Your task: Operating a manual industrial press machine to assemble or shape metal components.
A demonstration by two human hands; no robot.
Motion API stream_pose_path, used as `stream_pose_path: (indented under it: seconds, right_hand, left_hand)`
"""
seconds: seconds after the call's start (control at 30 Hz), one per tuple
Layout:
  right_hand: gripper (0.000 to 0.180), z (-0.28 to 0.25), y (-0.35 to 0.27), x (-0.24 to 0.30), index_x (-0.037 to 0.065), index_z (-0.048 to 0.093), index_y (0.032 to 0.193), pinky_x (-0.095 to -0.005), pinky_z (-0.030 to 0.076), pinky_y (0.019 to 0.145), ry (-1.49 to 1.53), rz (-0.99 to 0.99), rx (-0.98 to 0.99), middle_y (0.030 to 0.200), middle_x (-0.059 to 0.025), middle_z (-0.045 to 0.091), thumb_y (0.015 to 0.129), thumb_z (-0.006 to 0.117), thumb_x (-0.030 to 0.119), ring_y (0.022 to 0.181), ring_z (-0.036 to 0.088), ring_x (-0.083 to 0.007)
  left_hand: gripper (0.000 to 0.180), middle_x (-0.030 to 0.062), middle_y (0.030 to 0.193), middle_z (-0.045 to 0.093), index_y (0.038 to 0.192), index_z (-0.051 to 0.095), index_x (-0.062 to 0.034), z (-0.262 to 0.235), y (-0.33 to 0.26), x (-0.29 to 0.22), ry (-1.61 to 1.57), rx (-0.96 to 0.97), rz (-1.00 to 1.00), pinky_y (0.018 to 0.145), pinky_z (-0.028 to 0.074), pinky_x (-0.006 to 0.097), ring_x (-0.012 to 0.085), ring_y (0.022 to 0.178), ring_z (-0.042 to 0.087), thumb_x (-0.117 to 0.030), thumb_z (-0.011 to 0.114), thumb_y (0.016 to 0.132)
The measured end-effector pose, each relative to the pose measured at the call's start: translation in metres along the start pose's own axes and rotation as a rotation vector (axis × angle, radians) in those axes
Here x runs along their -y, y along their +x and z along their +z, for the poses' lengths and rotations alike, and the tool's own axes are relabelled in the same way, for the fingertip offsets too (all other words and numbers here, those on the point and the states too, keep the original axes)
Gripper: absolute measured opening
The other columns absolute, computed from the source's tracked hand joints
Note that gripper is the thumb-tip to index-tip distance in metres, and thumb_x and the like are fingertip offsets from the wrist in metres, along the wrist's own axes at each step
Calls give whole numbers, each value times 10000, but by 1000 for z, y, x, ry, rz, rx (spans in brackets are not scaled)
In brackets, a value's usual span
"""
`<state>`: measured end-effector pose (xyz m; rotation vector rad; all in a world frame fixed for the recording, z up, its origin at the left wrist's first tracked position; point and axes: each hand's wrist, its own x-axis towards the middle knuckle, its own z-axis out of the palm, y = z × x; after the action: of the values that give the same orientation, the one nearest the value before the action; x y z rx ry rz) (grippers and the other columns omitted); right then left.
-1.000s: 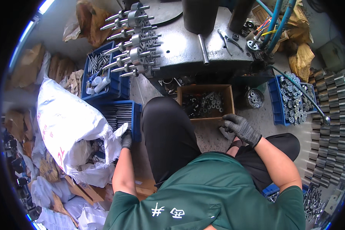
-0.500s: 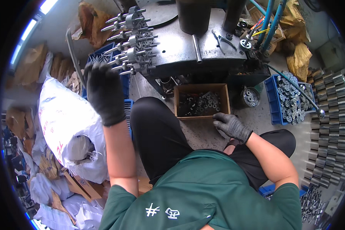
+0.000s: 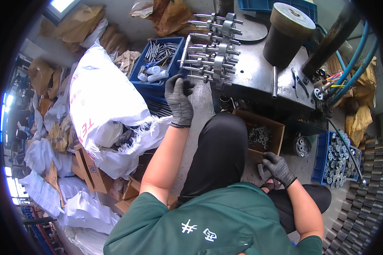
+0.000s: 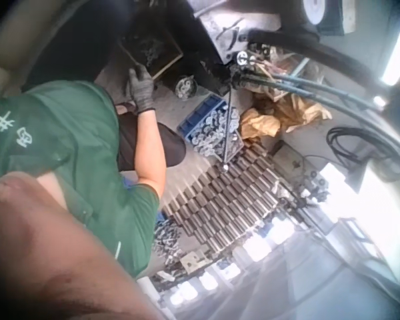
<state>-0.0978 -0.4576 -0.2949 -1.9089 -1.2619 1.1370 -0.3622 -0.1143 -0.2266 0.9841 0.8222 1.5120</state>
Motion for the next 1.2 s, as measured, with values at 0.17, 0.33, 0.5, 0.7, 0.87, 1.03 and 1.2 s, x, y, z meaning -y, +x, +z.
stream_pose_path:
  seconds: [0.17,0.33,0.5,0.7,0.87,1.03,1.2]
  right_hand:
    - [406,0,0,-17,-15,652,1238,-407,544,917,24,28,9,1118,-232,717,940,688,259,1065,696,-361]
    - [403,-1,3,-8,-11,652,1234,-408,552,898,-8,28,27,1100,-223,721,943,686,266,1038,705,-361]
    - [394,-7,0,8,-11,654,1228,-404,557,886,10,68,10,1087,-215,725,947,682,265,1022,711,-358]
    - [388,-9,-9,10,-8,665,1220,-407,553,907,-46,38,-38,1105,-212,722,941,686,261,1058,702,-351]
    - [389,-5,-9,-8,-2,687,1179,-439,544,921,-189,-103,-35,1112,-225,712,939,667,304,1066,684,-383]
    - [397,-4,-2,-5,4,671,1190,-442,548,899,-221,-118,-6,1081,-230,711,941,655,313,1030,685,-398]
    - [406,-5,4,11,8,664,1195,-461,542,906,-248,-84,4,1075,-233,708,945,643,327,1023,684,-398]
  left_hand:
    - [380,88,1175,637,1386,474,-112,-16,21,9,-133,-35,-90,832,527,323,198,983,663,-255,566,1046]
    - [343,88,1286,633,1317,578,-121,-25,100,32,110,497,386,1013,461,473,231,1154,586,-323,508,1049]
    - [247,79,1108,685,1183,627,-85,-38,172,43,-547,376,-286,927,503,390,204,1011,629,-253,511,1043]
    - [198,35,818,686,977,659,-65,-85,161,49,-689,-123,-206,705,541,282,197,748,662,-215,539,1026]
    - [276,73,911,692,1051,659,-12,-79,105,-30,-796,177,-156,665,519,285,166,748,623,-260,540,1044]
    - [353,124,1057,685,1321,565,36,48,31,-120,-905,632,-359,747,509,286,153,836,604,-194,540,1055]
    - [291,150,1147,700,1274,576,-19,161,-54,-102,-439,801,-282,750,597,321,185,880,716,-205,573,1049]
